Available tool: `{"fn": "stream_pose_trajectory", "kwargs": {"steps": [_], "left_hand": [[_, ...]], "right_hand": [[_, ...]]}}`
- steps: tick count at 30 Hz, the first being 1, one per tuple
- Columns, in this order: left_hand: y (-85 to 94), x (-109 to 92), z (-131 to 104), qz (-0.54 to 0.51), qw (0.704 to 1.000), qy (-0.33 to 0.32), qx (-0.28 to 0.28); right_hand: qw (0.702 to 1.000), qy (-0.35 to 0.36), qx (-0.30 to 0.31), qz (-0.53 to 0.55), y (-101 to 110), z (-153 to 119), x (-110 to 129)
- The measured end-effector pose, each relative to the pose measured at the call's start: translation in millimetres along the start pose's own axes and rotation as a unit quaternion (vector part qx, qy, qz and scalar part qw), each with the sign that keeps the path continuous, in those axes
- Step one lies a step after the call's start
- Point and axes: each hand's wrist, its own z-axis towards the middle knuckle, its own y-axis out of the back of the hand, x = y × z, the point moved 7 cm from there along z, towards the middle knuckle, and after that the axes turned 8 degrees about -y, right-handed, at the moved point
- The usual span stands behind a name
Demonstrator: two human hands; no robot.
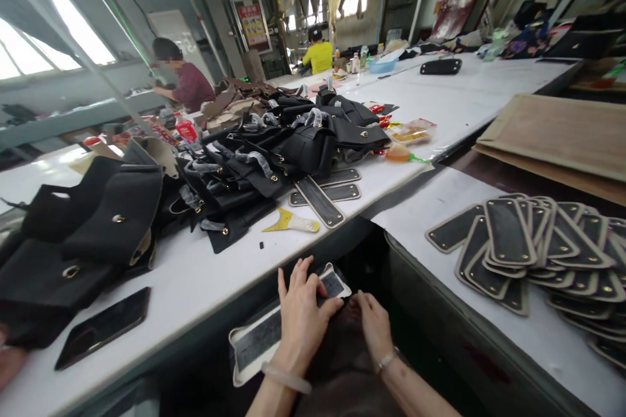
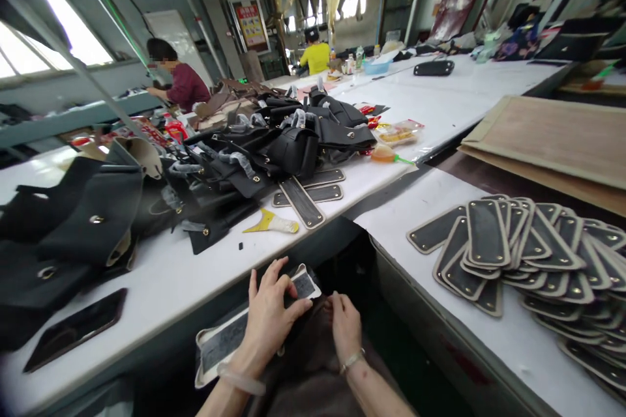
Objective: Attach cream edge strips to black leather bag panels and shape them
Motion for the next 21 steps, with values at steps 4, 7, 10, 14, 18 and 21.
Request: {"fn": "stream_pose_trajectory", "kwargs": {"steps": [4, 7, 10, 14, 18, 21], "left_hand": [[2.5, 2.5, -17.8, -0.020, 0.999, 0.018, -0.029], [3.9, 3.6, -29.3, -0.036, 0.997, 0.029, -0.059], [5.5, 2.3, -37.8, -0.038, 0.994, 0.028, -0.094], [10.2, 0.9, -45.4, -0.033, 0.990, 0.022, -0.139], [18.4, 3.4, -57.7, -0.027, 0.984, 0.014, -0.176], [25.2, 13.6, -84.3, -0.042, 0.965, -0.005, -0.258]], "right_hand": [[0.973, 0.207, -0.047, -0.093, 28.2, -50.0, 34.1], [0.866, 0.436, -0.056, -0.238, 14.7, -90.5, 62.9], [0.766, 0.530, -0.093, -0.351, -5.6, -101.0, 66.9], [0.705, 0.562, -0.136, -0.410, -20.8, -97.0, 62.1], [0.709, 0.558, -0.133, -0.411, -26.4, -97.3, 59.0], [0.712, 0.565, -0.116, -0.401, -30.3, -100.1, 57.0]]}}
